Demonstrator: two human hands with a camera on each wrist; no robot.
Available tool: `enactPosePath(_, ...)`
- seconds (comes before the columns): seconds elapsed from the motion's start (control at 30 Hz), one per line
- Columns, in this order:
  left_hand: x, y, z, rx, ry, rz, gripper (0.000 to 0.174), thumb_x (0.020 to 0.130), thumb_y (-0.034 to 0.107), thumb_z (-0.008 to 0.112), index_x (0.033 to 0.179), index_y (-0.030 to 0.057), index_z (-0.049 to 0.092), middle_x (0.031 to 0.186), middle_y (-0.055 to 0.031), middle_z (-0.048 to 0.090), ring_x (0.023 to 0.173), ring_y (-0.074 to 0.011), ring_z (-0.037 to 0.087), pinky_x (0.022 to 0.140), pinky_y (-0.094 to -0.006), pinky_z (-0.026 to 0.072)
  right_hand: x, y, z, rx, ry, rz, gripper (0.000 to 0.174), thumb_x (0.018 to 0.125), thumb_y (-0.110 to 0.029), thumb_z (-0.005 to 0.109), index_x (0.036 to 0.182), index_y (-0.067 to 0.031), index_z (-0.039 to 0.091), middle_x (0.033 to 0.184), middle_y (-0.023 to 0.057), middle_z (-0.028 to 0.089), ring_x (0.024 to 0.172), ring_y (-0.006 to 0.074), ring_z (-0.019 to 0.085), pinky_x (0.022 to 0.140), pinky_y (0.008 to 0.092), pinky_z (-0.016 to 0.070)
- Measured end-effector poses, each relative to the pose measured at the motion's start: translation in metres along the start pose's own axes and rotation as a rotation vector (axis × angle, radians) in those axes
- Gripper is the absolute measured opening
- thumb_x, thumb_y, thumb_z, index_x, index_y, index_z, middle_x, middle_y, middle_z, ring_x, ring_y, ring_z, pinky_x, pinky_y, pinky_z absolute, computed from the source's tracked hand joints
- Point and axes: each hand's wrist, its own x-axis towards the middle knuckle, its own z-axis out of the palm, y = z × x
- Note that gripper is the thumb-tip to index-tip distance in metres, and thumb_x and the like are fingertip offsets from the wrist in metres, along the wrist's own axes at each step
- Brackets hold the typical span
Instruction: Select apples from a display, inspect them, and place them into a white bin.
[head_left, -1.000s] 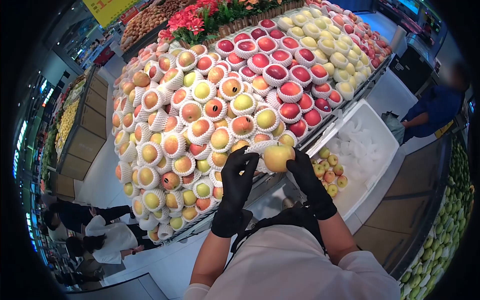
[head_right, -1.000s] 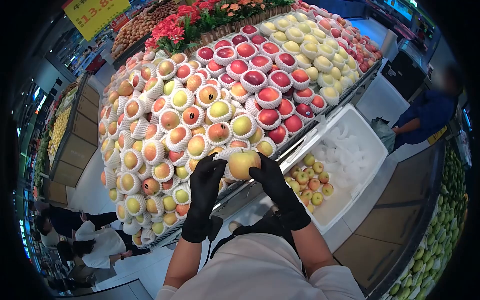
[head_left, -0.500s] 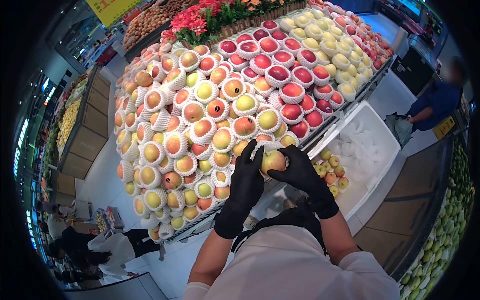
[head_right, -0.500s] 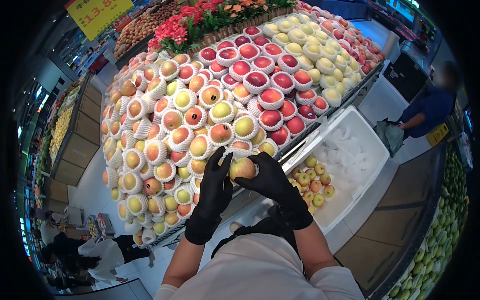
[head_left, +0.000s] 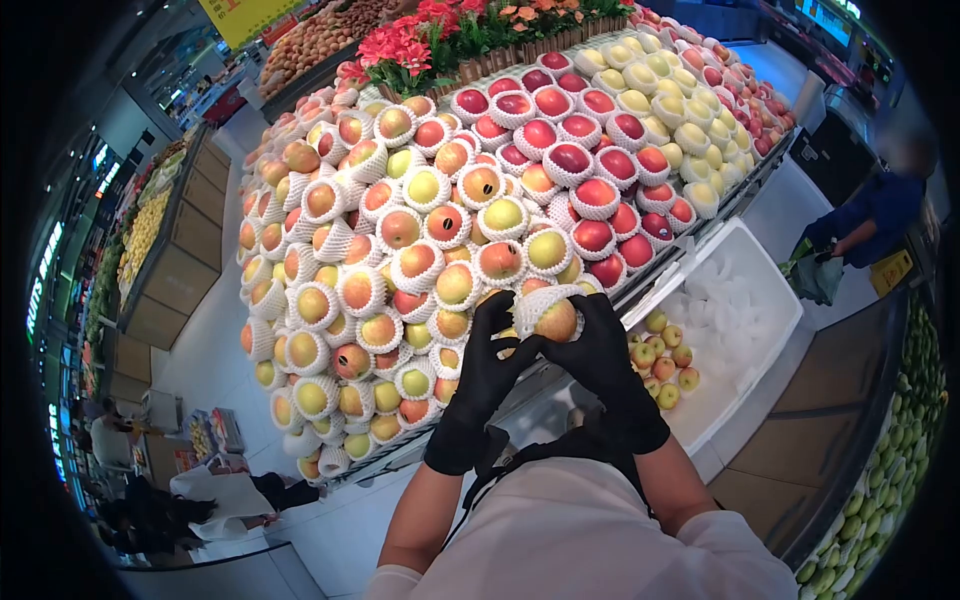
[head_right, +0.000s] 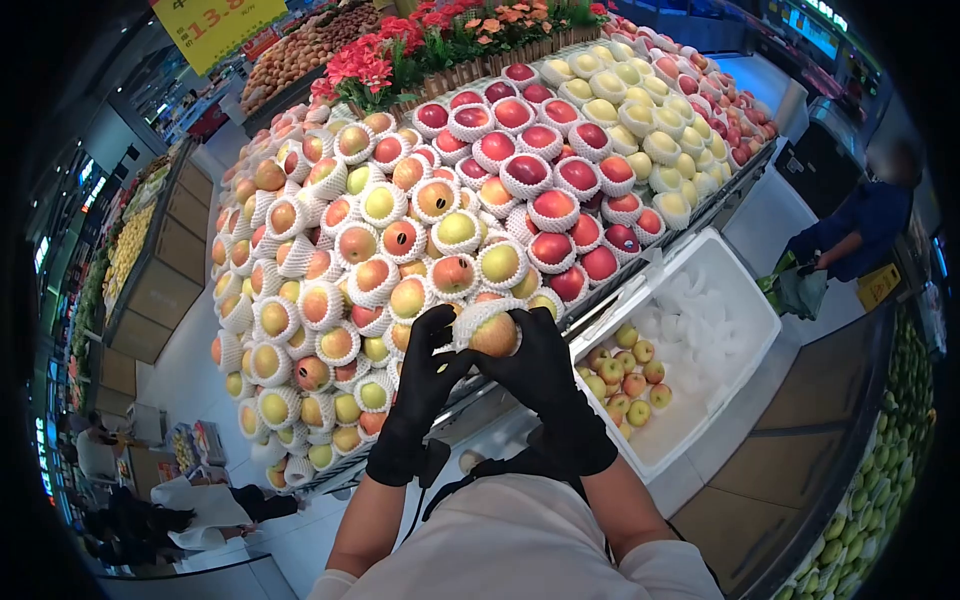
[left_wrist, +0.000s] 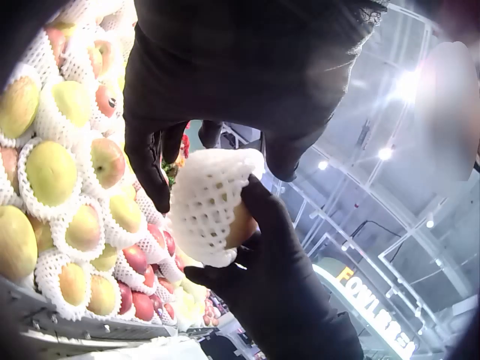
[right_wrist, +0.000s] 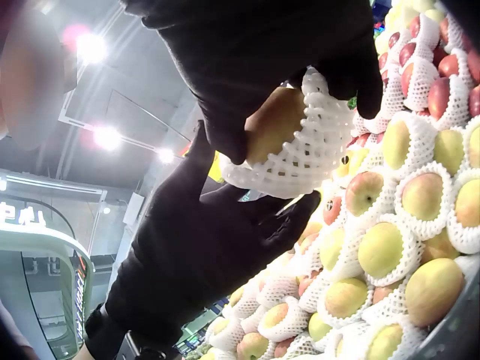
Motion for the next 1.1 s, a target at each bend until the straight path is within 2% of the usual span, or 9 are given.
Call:
enactPosePath(0.27, 0.012, -0.016, -0.017, -0.351, 0.035, -0.189, 0.061, 0.088, 0.019, 0.071, 0.139, 0.0051, 0.04, 0.132, -0.0124, 0.049, 0.118, -0.0214, 0.054, 0.092, -0.034, 0.0518, 0.003, -0.006, 0.002, 0.086, -0.179, 0.015, 0.061, 0.074, -0.028, 0.082, 0.124, -0.002, 0.057, 0.104, 0.0169, 0.056, 0.092, 0.0311, 0.058, 0.082, 0.0393, 0.0488)
enactPosePath(0.43, 0.007, 0.005, -0.026, -0.77, -0.01, -0.197, 0.06, 0.094, 0.023, 0.062, 0.142, 0.0005, 0.035, 0.139, -0.0145, 0.046, 0.125, -0.0261, 0.052, 0.093, -0.0405, 0.0544, 0.015, -0.024, -0.021, 0.365, -0.249, 0.102, 0.045, 0.087, -0.007, 0.069, 0.131, -0.0084, 0.06, 0.101, 0.0073, 0.067, 0.088, 0.0127, 0.065, 0.081, 0.0284, 0.0521)
enactPosePath(0.53, 0.01, -0.007, -0.035, -0.565, -0.06, -0.124, 0.062, 0.094, 0.021, 0.06, 0.145, 0.0022, 0.031, 0.139, -0.0136, 0.046, 0.126, -0.0272, 0.052, 0.096, -0.0422, 0.0527, 0.02, -0.018, -0.021, 0.674, -0.169, 0.269, 0.039, 0.092, -0.011, 0.065, 0.13, -0.0072, 0.059, 0.097, 0.0053, 0.068, 0.086, 0.0124, 0.066, 0.077, 0.0272, 0.0529)
enactPosePath(0.63, 0.005, 0.008, -0.034, -0.834, -0.041, -0.185, 0.057, 0.094, 0.021, 0.059, 0.143, 0.0028, 0.036, 0.138, -0.0133, 0.047, 0.127, -0.025, 0.05, 0.099, -0.0412, 0.0506, 0.024, -0.011, -0.013, 0.651, -0.266, 0.431, 0.039, 0.1, -0.028, 0.055, 0.132, -0.0065, 0.056, 0.095, 0.006, 0.067, 0.073, 0.0125, 0.066, 0.064, 0.0267, 0.0531)
enactPosePath(0.7, 0.005, 0.008, -0.037, -0.482, -0.034, -0.163, 0.056, 0.092, 0.018, 0.064, 0.141, 0.0032, 0.042, 0.138, -0.0127, 0.049, 0.131, -0.0225, 0.045, 0.104, -0.0376, 0.0433, 0.021, -0.004, -0.003, 0.728, -0.395, 0.403, 0.045, 0.104, -0.037, 0.044, 0.135, -0.0061, 0.053, 0.098, 0.0078, 0.067, 0.069, 0.015, 0.067, 0.06, 0.0273, 0.0531)
enactPosePath(0.73, 0.005, 0.003, -0.038, -0.238, -0.037, -0.125, 0.057, 0.09, 0.017, 0.066, 0.14, 0.003, 0.043, 0.138, -0.0124, 0.049, 0.132, -0.0218, 0.044, 0.106, -0.0365, 0.0406, 0.017, -0.004, 0.003, 0.794, -0.423, 0.452, 0.046, 0.105, -0.036, 0.042, 0.134, -0.0024, 0.051, 0.106, 0.0088, 0.065, 0.078, 0.0169, 0.068, 0.059, 0.0285, 0.0542)
enactPosePath(0.83, 0.002, 0.003, -0.037, -0.117, -0.059, -0.003, 0.058, 0.091, 0.012, 0.065, 0.144, 0.0051, 0.042, 0.141, -0.0095, 0.047, 0.133, -0.0192, 0.04, 0.107, -0.0342, 0.0364, 0.02, 0.008, 0.023, 0.795, -0.386, 0.423, 0.051, 0.103, -0.036, 0.046, 0.137, 0.0026, 0.045, 0.124, 0.0104, 0.057, 0.112, 0.0187, 0.059, 0.079, 0.0359, 0.0588)
enactPosePath(0.97, -0.003, 0.003, -0.048, -0.299, -0.023, -0.116, 0.052, 0.095, 0.013, 0.058, 0.144, 0.0063, 0.042, 0.138, -0.0086, 0.048, 0.126, -0.0173, 0.047, 0.099, -0.0323, 0.0443, 0.023, -0.011, 0.018, 0.969, -0.414, 0.466, 0.049, 0.097, -0.025, 0.057, 0.138, 0.0015, 0.046, 0.13, 0.011, 0.056, 0.116, 0.0186, 0.056, 0.095, 0.032, 0.0493)
enactPosePath(1.1, -0.006, 0.007, -0.051, -0.491, 0.129, -0.11, 0.052, 0.096, 0.011, 0.055, 0.145, 0.0048, 0.04, 0.133, -0.0062, 0.053, 0.115, -0.0151, 0.053, 0.09, -0.0301, 0.0487, 0.027, -0.004, 0.033, 0.693, -0.434, 0.316, 0.058, 0.09, -0.014, 0.066, 0.141, -0.0003, 0.041, 0.133, 0.0115, 0.054, 0.117, 0.0192, 0.056, 0.099, 0.0315, 0.0464)
